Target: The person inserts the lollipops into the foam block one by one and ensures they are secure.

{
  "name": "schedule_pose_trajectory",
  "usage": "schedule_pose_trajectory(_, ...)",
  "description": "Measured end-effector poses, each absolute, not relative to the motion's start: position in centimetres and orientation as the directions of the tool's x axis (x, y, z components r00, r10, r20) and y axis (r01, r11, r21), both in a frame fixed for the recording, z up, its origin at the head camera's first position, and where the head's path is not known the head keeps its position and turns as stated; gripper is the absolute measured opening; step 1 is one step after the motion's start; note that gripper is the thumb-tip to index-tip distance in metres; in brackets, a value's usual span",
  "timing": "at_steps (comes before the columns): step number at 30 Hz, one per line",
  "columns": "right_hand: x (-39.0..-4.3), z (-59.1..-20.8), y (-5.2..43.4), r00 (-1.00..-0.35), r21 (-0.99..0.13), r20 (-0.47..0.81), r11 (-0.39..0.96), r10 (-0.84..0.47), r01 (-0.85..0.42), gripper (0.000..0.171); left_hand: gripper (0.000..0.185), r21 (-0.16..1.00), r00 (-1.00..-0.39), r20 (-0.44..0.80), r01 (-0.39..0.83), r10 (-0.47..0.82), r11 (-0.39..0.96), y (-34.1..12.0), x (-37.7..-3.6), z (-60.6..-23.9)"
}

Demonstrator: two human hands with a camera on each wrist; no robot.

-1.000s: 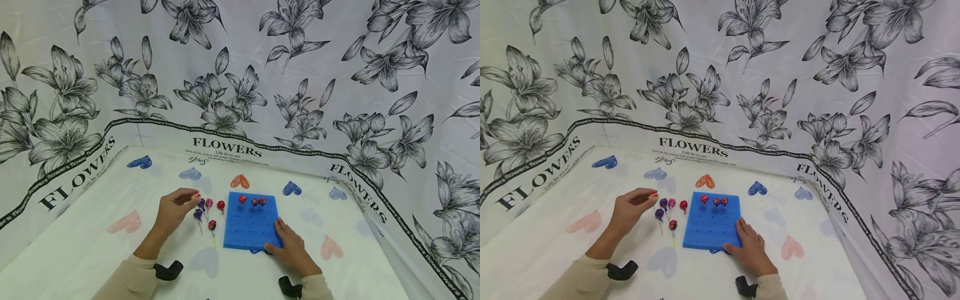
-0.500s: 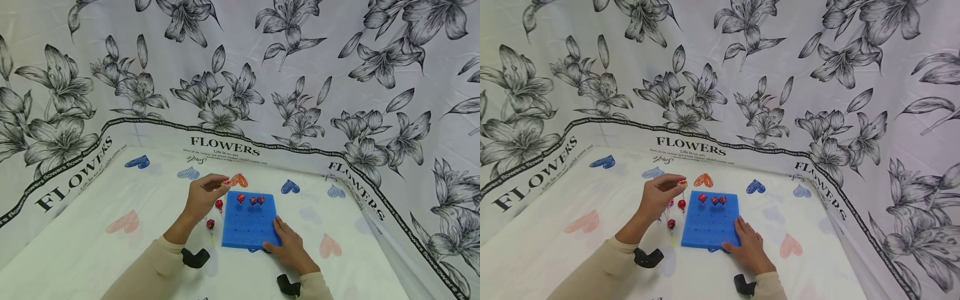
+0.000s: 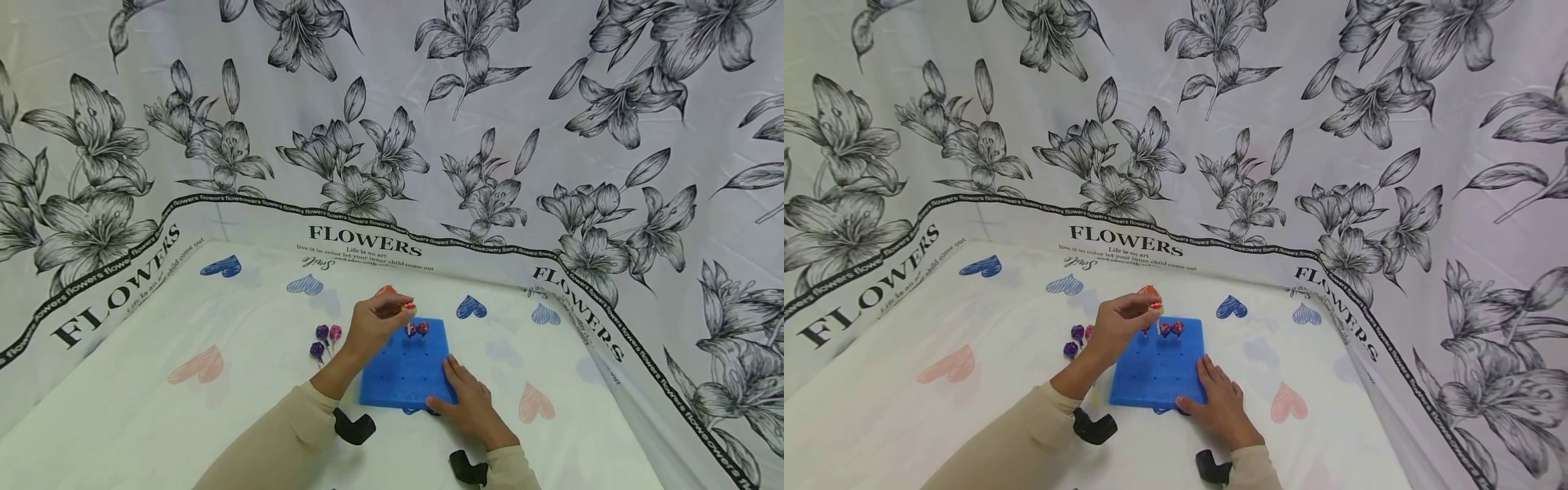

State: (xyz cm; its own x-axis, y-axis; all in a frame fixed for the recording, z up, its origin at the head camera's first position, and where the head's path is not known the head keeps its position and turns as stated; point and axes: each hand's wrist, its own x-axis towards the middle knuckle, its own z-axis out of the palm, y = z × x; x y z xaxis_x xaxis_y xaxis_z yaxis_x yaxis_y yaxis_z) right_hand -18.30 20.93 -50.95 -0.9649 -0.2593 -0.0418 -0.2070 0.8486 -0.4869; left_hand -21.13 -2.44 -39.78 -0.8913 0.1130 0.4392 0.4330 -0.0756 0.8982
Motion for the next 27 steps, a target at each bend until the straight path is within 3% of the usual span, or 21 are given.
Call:
schedule_pose_trajectory(6,-18.3,-51.2,20.9,-0.966,-0.483,-0.052,0.853,-0.253,-0.197,0.094,0.025,0.895,-0.887,0.445,0.443,0.125,-0.045,-0.6,-23.3,-43.7)
schedule_pose_trajectory(19,-18.6,-51.3,21.1,-0.965,-0.476,-0.017,0.851,-0.261,-0.221,0.092,0.024,0.913,-0.923,0.361,0.379,0.133,0.153,2.3,-23.9,-47.3)
schedule_pose_trajectory(27,-18.7,-51.4,21.2,-0.965,-0.468,-0.023,0.856,-0.262,-0.221,0.092,0.025,0.917,-0.935,0.328,0.349,0.137,0.191,2.8,-24.1,-48.4)
